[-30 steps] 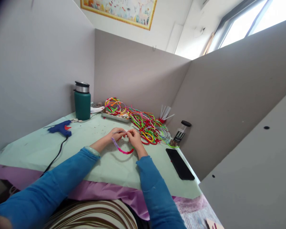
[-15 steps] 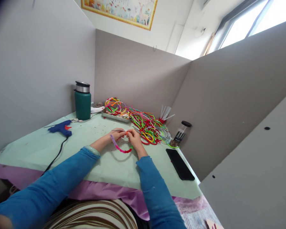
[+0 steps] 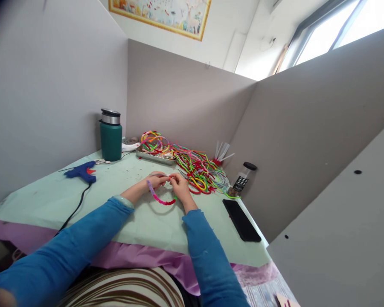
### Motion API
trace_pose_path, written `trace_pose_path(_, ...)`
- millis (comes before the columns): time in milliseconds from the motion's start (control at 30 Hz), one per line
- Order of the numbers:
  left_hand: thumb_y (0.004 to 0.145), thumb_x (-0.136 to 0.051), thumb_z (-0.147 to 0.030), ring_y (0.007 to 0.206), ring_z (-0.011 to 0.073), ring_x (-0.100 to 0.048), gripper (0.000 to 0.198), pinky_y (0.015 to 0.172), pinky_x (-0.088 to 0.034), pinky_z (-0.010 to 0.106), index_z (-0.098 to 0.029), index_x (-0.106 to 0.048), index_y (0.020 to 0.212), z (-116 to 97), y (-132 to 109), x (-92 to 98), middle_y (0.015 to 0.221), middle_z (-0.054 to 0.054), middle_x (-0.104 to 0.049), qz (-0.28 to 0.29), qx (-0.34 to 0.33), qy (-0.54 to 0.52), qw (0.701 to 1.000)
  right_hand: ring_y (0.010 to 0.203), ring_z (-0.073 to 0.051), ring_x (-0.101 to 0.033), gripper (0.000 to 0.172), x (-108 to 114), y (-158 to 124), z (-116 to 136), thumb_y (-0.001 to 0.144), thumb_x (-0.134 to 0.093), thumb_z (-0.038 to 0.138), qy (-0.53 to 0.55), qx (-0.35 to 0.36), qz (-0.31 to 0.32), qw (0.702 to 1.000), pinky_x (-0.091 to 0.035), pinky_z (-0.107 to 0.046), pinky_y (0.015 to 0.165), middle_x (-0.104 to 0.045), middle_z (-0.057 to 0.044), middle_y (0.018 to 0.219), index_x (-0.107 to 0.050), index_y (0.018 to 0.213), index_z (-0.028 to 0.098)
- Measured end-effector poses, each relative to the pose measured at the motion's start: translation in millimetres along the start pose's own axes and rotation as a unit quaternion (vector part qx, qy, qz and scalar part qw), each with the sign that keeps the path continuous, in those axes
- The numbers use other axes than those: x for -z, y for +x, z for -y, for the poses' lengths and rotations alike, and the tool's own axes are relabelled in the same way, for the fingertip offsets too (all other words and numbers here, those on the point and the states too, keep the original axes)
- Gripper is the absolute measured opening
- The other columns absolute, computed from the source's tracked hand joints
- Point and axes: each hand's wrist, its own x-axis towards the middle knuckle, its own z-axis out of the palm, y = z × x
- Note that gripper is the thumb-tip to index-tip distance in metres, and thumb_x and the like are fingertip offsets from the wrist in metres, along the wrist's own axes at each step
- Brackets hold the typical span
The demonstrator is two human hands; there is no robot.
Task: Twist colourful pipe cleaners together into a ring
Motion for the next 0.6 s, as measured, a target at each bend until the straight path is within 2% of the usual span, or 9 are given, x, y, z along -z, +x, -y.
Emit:
trace_pose_path(167, 0.071, -0.056, -0.048, 0.033, 0.0066, -0.033, 0.035, 0.035, -0.022, 0.021, -0.014, -0.058, 0.063, 6, 2, 1.2, 0.042, -0.003, -0.041, 0.052, 0.004, -0.027, 0.998, 0.063, -0.014, -0.052, 0.018, 1, 2, -1, 0.075, -0.046, 0.03, -0.016, 0.005, -0.033, 0.999, -0.04, -0.024, 0.059, -0.057, 0.0, 0.068, -0.057, 0.083, 0.018)
trace_pose_path(267, 0.072, -0.054, -0.05, 0.032, 0.0071, -0.036, 0.038, 0.033, -0.023, 0.021, -0.013, -0.06, 0.065, 5, 0, 2.1, 0.045, 0.0, -0.049, 0.081, 0.0, -0.043, 0.996, 0.065, -0.014, -0.053, 0.019, 1, 2, 0, 0.075, -0.046, 0.031, -0.019, 0.0, -0.034, 0.999, -0.041, -0.025, 0.061, -0.058, -0.001, 0.07, -0.057, 0.083, 0.018)
trace_pose_path(400, 0.07, -0.055, -0.056, 0.033, 0.0072, -0.04, 0.046, 0.033, -0.028, 0.021, -0.011, -0.062, 0.074, -1, -5, 1.7, 0.057, 0.004, -0.06, 0.057, 0.005, -0.058, 0.997, 0.067, -0.015, -0.054, 0.02, 1, 0, 2, 0.077, -0.044, 0.031, -0.023, 0.007, -0.027, 0.999, -0.041, -0.026, 0.063, -0.059, -0.001, 0.071, -0.058, 0.085, 0.018)
trace_pose_path(600, 0.072, -0.048, -0.064, 0.032, 0.0098, -0.044, 0.054, 0.035, -0.032, 0.022, -0.012, -0.06, 0.077, -5, -4, 0.4, 0.049, 0.001, -0.056, 0.01, 0.061, -0.026, 0.998, 0.063, -0.014, -0.052, 0.019, 0, -2, 3, 0.079, -0.043, 0.028, -0.058, 0.023, -0.018, 0.998, -0.04, -0.025, 0.061, -0.061, 0.0, 0.073, -0.058, 0.085, 0.02)
